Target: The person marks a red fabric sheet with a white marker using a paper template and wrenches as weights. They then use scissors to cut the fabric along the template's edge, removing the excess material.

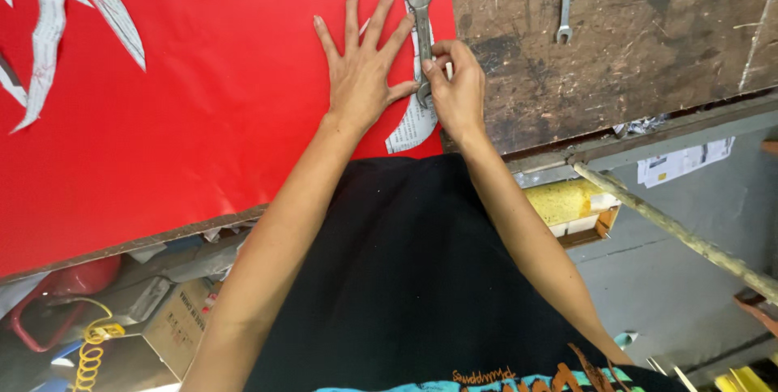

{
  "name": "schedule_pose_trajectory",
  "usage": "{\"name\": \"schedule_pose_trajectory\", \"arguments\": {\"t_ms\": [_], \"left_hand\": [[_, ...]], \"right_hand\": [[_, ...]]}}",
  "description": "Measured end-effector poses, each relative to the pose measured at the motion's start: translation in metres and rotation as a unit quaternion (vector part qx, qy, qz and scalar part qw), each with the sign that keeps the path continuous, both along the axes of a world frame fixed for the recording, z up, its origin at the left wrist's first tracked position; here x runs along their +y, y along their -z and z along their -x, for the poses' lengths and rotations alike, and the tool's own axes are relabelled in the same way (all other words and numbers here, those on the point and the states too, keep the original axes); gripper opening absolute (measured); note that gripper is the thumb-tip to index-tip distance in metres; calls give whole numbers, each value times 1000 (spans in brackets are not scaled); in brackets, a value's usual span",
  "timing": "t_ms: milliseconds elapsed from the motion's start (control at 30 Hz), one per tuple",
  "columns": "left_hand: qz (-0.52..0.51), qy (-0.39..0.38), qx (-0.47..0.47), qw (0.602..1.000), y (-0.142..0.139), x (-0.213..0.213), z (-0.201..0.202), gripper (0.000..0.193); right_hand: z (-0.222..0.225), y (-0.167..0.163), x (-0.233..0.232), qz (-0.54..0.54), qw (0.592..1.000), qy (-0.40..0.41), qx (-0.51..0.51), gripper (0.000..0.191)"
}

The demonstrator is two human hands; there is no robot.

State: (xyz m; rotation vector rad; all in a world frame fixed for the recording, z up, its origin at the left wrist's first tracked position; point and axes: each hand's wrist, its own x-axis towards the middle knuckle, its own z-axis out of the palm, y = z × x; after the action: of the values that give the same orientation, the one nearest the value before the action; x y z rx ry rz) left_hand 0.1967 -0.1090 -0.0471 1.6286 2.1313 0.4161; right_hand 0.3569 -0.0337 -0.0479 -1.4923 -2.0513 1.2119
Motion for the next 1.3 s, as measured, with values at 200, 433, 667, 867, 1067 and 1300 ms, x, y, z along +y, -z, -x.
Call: {"name": "schedule_pose_trajectory", "arguments": {"t_ms": [200, 433, 667, 867, 1067, 1300], "left_hand": [[39, 7, -17, 999, -7, 3, 3, 112], [30, 23, -12, 999, -7, 1, 5, 110], [27, 54, -3, 998, -4, -3, 8, 108], [39, 55, 0, 998, -1, -2, 7, 111], [34, 74, -1, 997, -10, -19, 4, 109], [45, 105, 5, 993, -21, -69, -19, 98]], "right_hand": [[2, -5, 1, -42, 999, -17, 15, 17], [-4, -11, -2, -17, 1000, -14, 12, 15], [-22, -7, -12, -17, 998, -40, 39, 12], [-44, -5, -21, -20, 1000, -18, 11, 16], [-51, -17, -31, -6, 999, -37, -10, 26], [-49, -29, -44, 12, 994, -81, -76, 37]]}}
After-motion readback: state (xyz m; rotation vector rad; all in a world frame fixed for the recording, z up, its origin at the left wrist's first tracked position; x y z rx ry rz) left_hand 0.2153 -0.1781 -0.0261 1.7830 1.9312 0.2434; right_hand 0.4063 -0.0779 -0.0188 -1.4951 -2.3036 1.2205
